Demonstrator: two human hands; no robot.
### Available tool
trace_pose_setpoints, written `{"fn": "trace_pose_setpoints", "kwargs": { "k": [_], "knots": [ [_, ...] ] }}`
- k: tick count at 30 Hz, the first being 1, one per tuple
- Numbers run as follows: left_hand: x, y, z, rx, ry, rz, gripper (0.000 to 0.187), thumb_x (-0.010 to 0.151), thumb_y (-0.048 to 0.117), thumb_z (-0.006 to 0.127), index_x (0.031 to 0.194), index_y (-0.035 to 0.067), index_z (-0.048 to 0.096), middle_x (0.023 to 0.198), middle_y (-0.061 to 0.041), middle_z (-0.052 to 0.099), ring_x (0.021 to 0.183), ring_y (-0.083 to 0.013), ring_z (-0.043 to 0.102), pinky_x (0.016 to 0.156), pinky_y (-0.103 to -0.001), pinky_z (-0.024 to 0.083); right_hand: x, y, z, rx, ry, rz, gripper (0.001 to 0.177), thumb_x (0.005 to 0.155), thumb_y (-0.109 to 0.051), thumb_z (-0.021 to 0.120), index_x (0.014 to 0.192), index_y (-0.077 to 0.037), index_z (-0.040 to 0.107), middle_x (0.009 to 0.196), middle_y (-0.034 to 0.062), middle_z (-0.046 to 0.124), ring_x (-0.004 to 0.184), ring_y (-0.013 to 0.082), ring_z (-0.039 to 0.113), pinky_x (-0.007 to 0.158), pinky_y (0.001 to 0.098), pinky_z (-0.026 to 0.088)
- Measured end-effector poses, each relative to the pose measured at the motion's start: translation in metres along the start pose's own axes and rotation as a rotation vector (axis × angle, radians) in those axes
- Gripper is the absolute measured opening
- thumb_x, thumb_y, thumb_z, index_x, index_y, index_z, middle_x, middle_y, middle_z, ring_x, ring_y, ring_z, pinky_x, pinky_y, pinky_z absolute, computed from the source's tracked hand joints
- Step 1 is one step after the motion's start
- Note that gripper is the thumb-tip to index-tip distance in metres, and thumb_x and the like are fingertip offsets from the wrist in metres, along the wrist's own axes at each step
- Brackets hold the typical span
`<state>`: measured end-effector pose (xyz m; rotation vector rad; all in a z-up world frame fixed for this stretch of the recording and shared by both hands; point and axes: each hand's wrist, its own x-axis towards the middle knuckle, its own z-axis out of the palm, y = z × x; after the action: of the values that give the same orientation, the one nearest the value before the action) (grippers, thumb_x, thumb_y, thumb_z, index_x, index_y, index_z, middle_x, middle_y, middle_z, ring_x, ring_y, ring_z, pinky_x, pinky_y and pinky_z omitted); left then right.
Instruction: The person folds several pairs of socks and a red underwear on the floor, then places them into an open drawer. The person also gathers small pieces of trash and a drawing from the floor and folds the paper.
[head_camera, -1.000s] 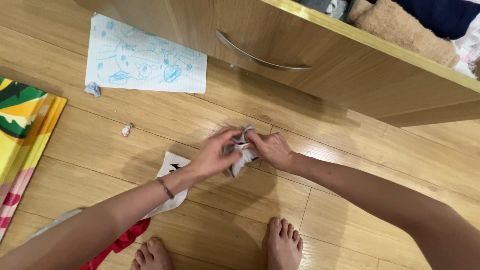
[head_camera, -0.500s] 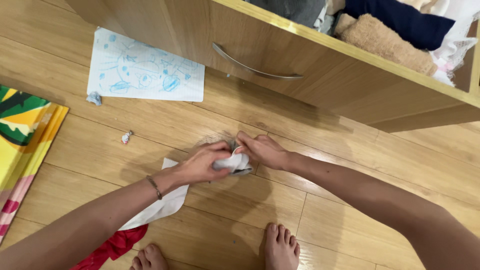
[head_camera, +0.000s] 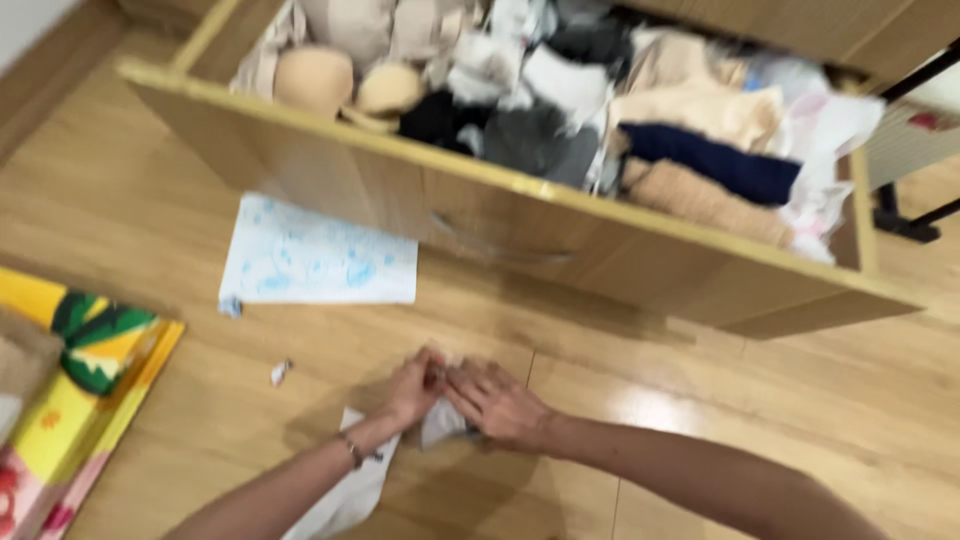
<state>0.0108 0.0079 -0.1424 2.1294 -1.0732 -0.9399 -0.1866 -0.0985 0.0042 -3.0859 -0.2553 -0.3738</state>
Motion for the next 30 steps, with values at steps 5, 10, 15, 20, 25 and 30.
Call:
{"fn": "trace_pose_setpoints", "kwargs": {
  "k": [5, 10, 15, 20, 25, 30],
  "knots": [
    [-0.011, 0.021, -0.036, -0.275, -0.179, 0.39, 0.037, 0.096, 0.019, 0.078, 0.132, 0.015, 0.069, 0.13, -0.013, 0.062, 0.114, -0.0243, 0.06, 0.092, -0.035, 0.058, 0.008, 0.023, -0.016, 0.537, -0.073, 0.349, 0.048, 0.093, -0.025, 0.07, 0.13, 0.003, 0.057, 0.111, 0.0242, 0.07, 0.098, 0.0416, 0.068, 0.081, 0.049, 0.056],
    [-0.012, 0.073, -0.104, -0.214, -0.42, 0.379, 0.051, 0.089, 0.018, 0.075, 0.136, 0.019, 0.057, 0.126, -0.006, 0.069, 0.123, -0.0197, 0.066, 0.109, -0.034, 0.047, 0.029, 0.056, -0.062, 1.452, 0.077, 0.828, 0.017, 0.105, -0.014, 0.053, 0.111, -0.001, 0.062, 0.084, 0.0121, 0.072, 0.07, 0.0181, 0.071, 0.063, 0.0341, 0.059],
    [-0.033, 0.111, -0.097, 0.423, -0.51, 0.442, 0.039, 0.092, 0.013, 0.06, 0.13, 0.022, 0.059, 0.137, -0.004, 0.06, 0.133, -0.0233, 0.057, 0.11, -0.037, 0.043, 0.015, 0.043, -0.05, 1.07, -0.083, 0.761, 0.025, 0.094, -0.006, 0.061, 0.119, -0.007, 0.059, 0.081, 0.0035, 0.07, 0.067, 0.0134, 0.067, 0.064, 0.0317, 0.054],
    [-0.075, 0.102, -0.128, 0.532, -0.709, 0.866, 0.057, 0.086, 0.01, 0.059, 0.143, 0.018, 0.055, 0.146, -0.007, 0.053, 0.141, -0.0281, 0.046, 0.11, -0.047, 0.04, -0.024, 0.05, -0.022, 1.951, 0.245, 1.204, 0.023, 0.098, -0.007, 0.051, 0.107, 0.004, 0.069, 0.085, 0.0035, 0.066, 0.074, 0.0137, 0.057, 0.062, 0.0288, 0.048],
    [-0.204, 0.062, -0.097, 0.602, -0.738, 1.267, 0.07, 0.08, 0.018, 0.062, 0.148, 0.008, 0.051, 0.157, -0.013, 0.04, 0.141, -0.0353, 0.038, 0.112, -0.06, 0.036, -0.046, 0.07, -0.063, 1.073, -0.239, 1.04, 0.019, 0.099, -0.021, 0.06, 0.112, -0.009, 0.067, 0.085, 0.0024, 0.076, 0.078, 0.0109, 0.075, 0.065, 0.0305, 0.062],
    [-0.228, 0.023, -0.046, 0.793, -0.386, 1.415, 0.052, 0.094, 0.024, 0.06, 0.143, 0.014, 0.049, 0.163, -0.011, 0.035, 0.139, -0.0408, 0.041, 0.104, -0.056, 0.044, -0.015, 0.066, -0.102, 0.98, -0.286, 1.056, 0.02, 0.097, -0.018, 0.059, 0.112, -0.008, 0.069, 0.089, 0.0021, 0.079, 0.081, 0.0113, 0.078, 0.067, 0.0289, 0.062]
  ]
}}
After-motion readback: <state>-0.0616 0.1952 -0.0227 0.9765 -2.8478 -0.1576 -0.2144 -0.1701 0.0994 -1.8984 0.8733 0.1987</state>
